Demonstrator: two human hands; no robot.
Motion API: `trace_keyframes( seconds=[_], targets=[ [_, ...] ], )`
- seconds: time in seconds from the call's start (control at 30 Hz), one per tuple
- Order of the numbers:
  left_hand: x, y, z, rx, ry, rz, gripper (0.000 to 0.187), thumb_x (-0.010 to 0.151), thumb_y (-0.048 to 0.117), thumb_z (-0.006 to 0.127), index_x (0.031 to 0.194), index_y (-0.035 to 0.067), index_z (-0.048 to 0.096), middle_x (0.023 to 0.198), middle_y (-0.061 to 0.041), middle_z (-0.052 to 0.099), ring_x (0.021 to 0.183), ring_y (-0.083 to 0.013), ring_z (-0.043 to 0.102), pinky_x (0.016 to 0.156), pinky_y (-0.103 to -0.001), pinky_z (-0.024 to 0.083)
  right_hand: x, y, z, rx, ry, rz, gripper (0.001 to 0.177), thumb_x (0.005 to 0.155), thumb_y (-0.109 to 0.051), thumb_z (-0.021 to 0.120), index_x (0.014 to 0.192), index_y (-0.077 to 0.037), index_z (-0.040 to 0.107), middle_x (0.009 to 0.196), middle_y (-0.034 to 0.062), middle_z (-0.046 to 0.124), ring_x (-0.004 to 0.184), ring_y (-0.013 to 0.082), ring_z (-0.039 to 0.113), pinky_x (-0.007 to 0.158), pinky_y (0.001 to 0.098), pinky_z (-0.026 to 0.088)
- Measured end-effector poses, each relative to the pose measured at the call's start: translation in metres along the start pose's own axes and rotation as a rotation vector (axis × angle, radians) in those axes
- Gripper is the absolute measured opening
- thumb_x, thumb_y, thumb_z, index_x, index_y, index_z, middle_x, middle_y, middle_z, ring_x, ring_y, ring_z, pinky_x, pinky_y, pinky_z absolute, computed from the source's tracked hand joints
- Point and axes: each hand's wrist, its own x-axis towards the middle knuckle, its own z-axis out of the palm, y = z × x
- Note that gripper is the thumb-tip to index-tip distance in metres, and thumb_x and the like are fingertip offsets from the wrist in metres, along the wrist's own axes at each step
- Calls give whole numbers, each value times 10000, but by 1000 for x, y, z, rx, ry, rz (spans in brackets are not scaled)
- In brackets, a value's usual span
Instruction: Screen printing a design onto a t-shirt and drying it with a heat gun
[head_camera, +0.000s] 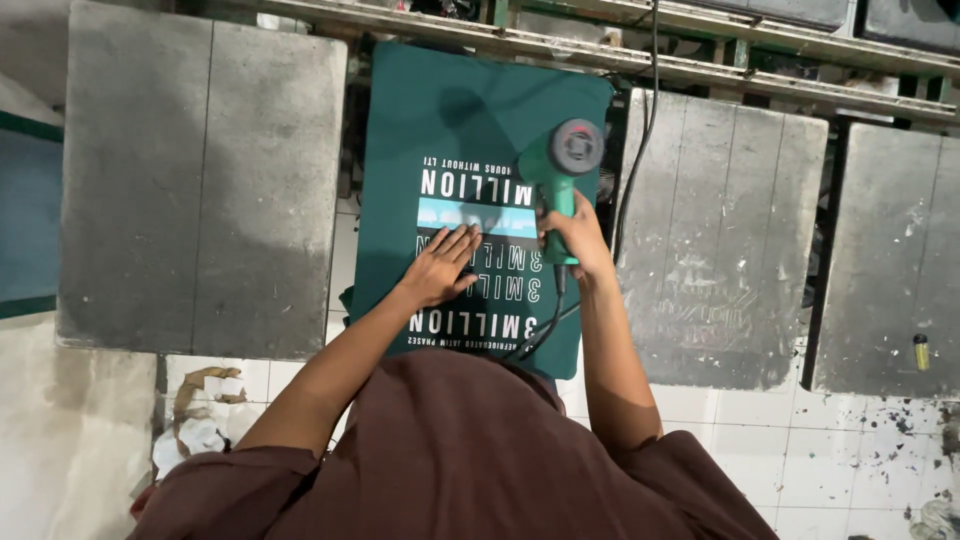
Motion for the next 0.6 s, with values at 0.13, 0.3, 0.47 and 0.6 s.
trace_keyframes(
  seconds=[0.13,0.3,0.47,0.6],
  targets=[
    [14,-3,-29,-61,-294,-116,850,997,691,305,1611,102,312,1674,-119,304,1556,-308,246,1292,-512,114,-2,1,-8,95,7,20,385,634,74,676,1004,38,578,757,153,589,541,256,633,479,392,543],
    [31,-20,-42,-49,-458,-266,803,1028,684,210,1660,205,78,1733,-126,77,1588,-332,121,1284,-558,54,4,9,-18,123,14,15,384,631,82,688,995,34,578,758,145,590,548,247,637,487,391,554],
    [44,-37,-61,-42,-308,-462,844,1016,562,514,1625,32,268,1704,-236,161,1580,-389,139,1269,-590,82,5,16,-26,62,35,-10,344,658,71,656,992,22,594,748,129,572,524,237,619,466,374,524],
    [37,-50,-49,-4,-258,-454,938,951,581,584,1613,-1,265,1693,-239,185,1569,-399,166,1262,-601,102,-4,9,-25,273,74,27,428,635,93,657,1053,23,589,794,128,567,534,227,603,486,374,532]
  ],
)
